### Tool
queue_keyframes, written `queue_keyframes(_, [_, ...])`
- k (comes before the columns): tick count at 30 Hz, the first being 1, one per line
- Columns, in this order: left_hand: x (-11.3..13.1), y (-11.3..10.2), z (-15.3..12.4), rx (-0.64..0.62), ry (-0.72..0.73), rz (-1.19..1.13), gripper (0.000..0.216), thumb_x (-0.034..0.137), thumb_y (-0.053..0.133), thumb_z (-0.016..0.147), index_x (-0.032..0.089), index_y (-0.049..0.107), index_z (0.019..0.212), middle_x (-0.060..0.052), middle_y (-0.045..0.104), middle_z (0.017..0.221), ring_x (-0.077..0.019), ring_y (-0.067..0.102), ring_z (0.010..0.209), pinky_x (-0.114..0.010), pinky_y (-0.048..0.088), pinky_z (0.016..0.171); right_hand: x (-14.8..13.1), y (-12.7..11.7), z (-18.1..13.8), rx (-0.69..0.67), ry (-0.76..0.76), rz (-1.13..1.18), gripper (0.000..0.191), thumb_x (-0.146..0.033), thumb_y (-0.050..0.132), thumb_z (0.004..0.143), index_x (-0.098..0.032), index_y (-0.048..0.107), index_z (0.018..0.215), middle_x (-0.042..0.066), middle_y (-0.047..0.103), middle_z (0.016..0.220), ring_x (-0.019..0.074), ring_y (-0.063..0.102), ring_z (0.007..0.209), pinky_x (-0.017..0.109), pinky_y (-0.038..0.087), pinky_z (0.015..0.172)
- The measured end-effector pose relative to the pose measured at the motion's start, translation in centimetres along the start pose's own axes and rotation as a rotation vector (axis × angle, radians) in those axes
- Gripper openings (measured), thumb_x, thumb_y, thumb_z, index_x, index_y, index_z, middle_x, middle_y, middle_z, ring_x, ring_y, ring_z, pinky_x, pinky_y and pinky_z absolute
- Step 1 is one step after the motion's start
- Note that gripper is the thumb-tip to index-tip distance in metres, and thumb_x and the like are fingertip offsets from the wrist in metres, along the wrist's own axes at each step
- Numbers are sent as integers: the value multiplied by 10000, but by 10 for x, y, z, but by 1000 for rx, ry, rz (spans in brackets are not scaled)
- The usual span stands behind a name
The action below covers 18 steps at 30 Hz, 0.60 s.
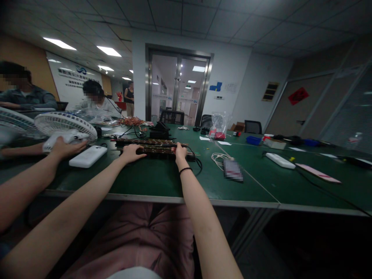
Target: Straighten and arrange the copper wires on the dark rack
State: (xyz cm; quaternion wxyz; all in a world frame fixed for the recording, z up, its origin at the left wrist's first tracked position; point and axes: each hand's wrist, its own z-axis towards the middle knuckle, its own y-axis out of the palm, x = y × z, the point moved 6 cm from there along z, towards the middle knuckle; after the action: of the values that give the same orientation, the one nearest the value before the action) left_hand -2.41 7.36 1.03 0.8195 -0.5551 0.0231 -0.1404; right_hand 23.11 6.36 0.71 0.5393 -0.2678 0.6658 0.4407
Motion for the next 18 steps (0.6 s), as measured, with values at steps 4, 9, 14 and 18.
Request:
queue_keyframes(4, [0, 0, 0, 1, 6, -10, 519, 565, 537, 769, 231, 618, 1158, -94, 614, 1213, -286, 501, 1147, -392, 344, 914, -1, 0, -2, -2, 2, 8, 148, -223, 524, 855, -162, 515, 720, 0, 590, 532, 92, 556, 443, 157, 435, 419])
queue_keyframes(9, [-2, 2, 1, 22, 11, -20, 529, 573, 537, 761, 244, 617, 1167, -86, 623, 1199, -293, 510, 1135, -396, 344, 912, -1, 1, -1, -4, -1, 9, 159, -217, 523, 854, -159, 520, 706, -4, 579, 514, 93, 552, 439, 158, 419, 407])
queue_keyframes(14, [-2, 2, 1, 23, 11, -23, 549, 578, 535, 759, 248, 601, 1193, -88, 620, 1205, -296, 508, 1139, -402, 337, 926, 1, 0, 1, -6, -10, 7, 154, -227, 528, 850, -161, 533, 711, 1, 591, 530, 101, 562, 452, 171, 433, 419])
queue_keyframes(18, [-2, 2, 1, 25, 23, -33, 566, 579, 530, 764, 241, 585, 1214, -95, 609, 1225, -304, 498, 1152, -409, 329, 936, 2, 0, 2, -6, -6, 12, 143, -235, 527, 850, -164, 535, 727, 2, 596, 541, 103, 566, 459, 172, 434, 417])
